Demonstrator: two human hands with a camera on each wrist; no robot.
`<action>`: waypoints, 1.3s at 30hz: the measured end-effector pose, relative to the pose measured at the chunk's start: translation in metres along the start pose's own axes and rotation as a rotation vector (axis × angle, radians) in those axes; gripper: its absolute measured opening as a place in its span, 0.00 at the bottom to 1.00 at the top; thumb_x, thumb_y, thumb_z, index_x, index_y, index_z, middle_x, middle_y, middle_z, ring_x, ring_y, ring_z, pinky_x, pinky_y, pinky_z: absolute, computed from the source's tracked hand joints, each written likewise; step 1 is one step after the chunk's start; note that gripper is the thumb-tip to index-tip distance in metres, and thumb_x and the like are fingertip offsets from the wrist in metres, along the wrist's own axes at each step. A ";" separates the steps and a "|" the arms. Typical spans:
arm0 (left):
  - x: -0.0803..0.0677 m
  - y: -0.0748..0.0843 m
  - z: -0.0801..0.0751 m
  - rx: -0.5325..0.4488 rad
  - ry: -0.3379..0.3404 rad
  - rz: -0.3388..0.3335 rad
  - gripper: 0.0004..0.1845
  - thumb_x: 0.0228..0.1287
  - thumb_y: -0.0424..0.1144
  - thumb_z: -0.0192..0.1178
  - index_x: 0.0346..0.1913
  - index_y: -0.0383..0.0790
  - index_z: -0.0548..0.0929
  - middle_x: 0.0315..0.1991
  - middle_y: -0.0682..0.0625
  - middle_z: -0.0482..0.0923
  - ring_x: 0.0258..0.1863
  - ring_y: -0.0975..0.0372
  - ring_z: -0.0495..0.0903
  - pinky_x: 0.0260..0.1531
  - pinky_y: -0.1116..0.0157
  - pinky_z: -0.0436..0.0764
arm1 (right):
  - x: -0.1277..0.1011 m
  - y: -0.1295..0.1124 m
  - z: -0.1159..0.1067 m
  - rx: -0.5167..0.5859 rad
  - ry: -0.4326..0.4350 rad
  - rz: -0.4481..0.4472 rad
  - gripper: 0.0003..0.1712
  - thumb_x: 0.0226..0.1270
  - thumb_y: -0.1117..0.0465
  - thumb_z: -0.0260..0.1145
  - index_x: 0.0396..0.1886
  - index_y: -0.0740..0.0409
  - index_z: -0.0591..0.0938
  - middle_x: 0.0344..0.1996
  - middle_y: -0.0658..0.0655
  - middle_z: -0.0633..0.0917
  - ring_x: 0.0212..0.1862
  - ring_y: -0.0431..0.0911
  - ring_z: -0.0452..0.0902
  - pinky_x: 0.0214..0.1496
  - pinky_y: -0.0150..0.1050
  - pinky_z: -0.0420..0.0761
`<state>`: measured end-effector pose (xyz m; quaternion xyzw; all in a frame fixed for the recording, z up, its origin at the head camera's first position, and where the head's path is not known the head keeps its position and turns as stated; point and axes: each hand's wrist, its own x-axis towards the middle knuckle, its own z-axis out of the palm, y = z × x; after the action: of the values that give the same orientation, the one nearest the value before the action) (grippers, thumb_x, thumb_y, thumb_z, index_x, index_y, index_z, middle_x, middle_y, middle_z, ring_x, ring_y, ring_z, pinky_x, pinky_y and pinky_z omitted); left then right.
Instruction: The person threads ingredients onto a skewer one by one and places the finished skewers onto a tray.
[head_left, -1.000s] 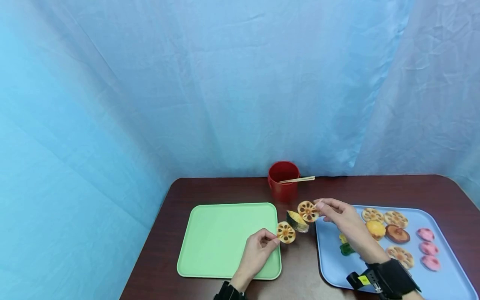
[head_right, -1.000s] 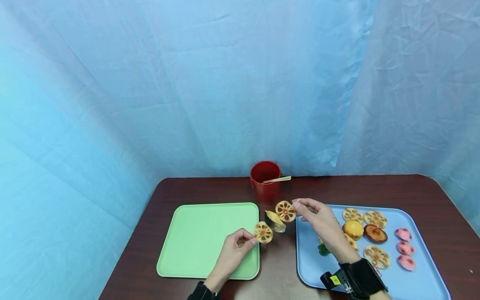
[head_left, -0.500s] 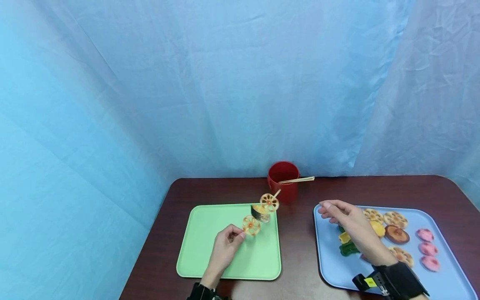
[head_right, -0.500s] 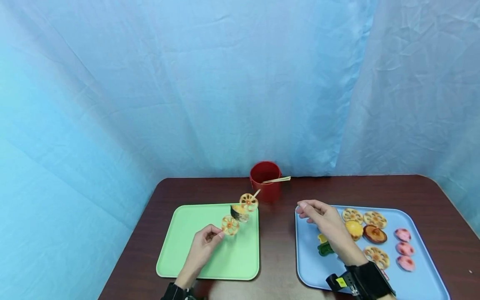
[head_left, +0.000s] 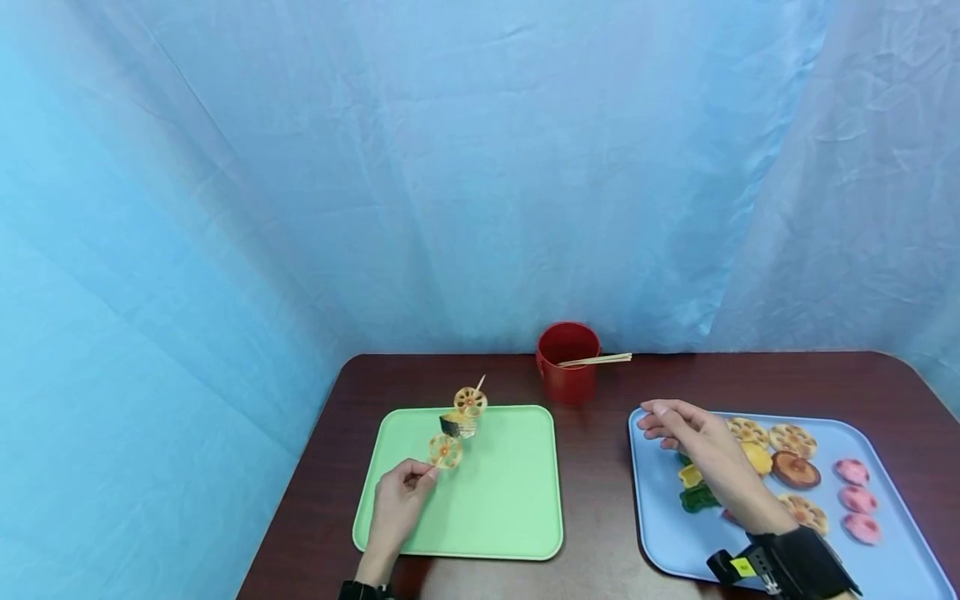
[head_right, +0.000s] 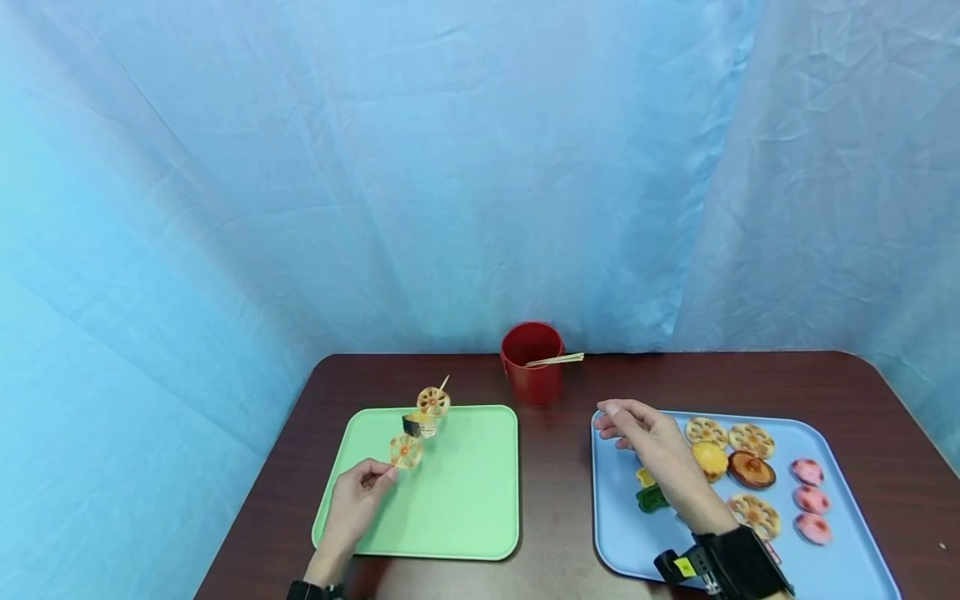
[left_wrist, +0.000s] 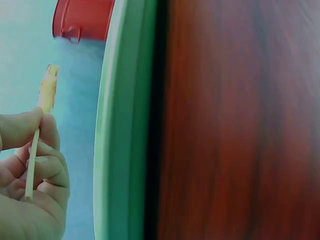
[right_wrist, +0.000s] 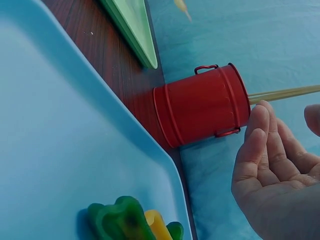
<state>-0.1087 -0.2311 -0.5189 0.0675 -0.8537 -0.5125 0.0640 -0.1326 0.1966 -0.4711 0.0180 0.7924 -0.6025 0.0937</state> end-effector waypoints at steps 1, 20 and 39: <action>0.000 -0.002 -0.004 0.024 0.012 -0.010 0.05 0.65 0.33 0.71 0.33 0.35 0.87 0.31 0.49 0.85 0.27 0.65 0.78 0.29 0.69 0.76 | 0.000 0.000 0.000 0.002 0.000 0.001 0.39 0.78 0.32 0.51 0.69 0.58 0.76 0.57 0.66 0.83 0.53 0.48 0.82 0.55 0.42 0.82; -0.005 -0.027 -0.053 0.327 0.060 -0.163 0.07 0.67 0.37 0.69 0.38 0.35 0.88 0.30 0.50 0.86 0.29 0.60 0.82 0.29 0.59 0.78 | -0.001 0.003 0.000 0.001 0.001 -0.005 0.39 0.78 0.32 0.50 0.68 0.59 0.77 0.56 0.66 0.83 0.54 0.52 0.81 0.54 0.42 0.83; 0.001 -0.016 -0.064 0.432 -0.003 -0.211 0.09 0.66 0.40 0.68 0.35 0.37 0.89 0.27 0.51 0.83 0.23 0.61 0.78 0.26 0.58 0.76 | 0.000 0.003 -0.004 0.011 -0.017 -0.034 0.39 0.80 0.34 0.49 0.68 0.62 0.76 0.56 0.65 0.83 0.53 0.51 0.81 0.53 0.41 0.83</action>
<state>-0.0979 -0.2936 -0.5030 0.1679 -0.9317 -0.3220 -0.0072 -0.1328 0.2017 -0.4730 -0.0002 0.7885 -0.6084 0.0900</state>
